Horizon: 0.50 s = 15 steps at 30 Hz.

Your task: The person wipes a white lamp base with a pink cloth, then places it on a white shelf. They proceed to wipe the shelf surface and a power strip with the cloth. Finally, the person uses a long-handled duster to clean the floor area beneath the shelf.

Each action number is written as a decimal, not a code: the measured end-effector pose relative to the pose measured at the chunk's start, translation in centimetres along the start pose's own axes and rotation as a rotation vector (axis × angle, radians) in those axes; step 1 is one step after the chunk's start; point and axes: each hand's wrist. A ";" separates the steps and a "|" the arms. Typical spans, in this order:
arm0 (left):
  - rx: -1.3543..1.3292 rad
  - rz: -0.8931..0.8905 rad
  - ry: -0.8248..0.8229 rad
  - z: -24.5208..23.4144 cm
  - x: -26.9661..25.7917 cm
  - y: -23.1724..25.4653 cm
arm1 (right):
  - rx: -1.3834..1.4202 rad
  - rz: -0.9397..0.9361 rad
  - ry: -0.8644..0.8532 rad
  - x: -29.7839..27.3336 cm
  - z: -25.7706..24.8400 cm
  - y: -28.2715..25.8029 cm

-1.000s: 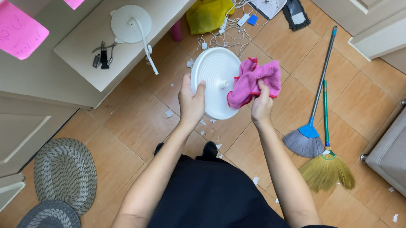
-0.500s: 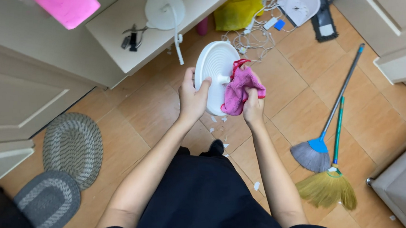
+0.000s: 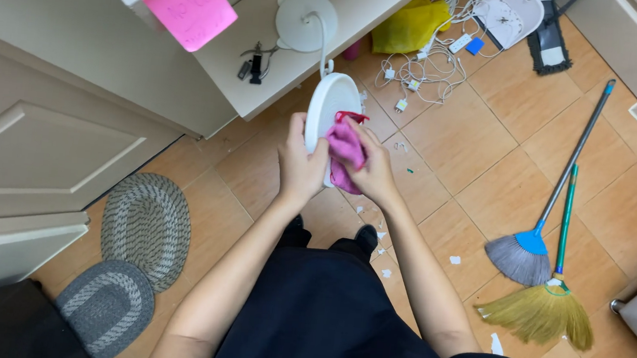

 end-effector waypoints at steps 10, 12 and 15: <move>0.197 0.228 -0.175 -3.1 1.2 4.9 | -0.322 -0.076 0.146 0.9 2.8 1.5; 0.209 0.329 -0.188 -3.3 1.0 5.7 | -0.339 -0.179 0.053 0.5 2.0 0.7; 0.135 0.268 -0.243 -2.6 1.1 6.2 | -0.511 -0.327 0.165 -0.4 1.3 1.6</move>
Point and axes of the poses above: each hand's wrist, its own x-axis towards the middle knuckle, its own z-axis out of the palm, y = z × x, and after that the axes turned 3 degrees about z, right-handed
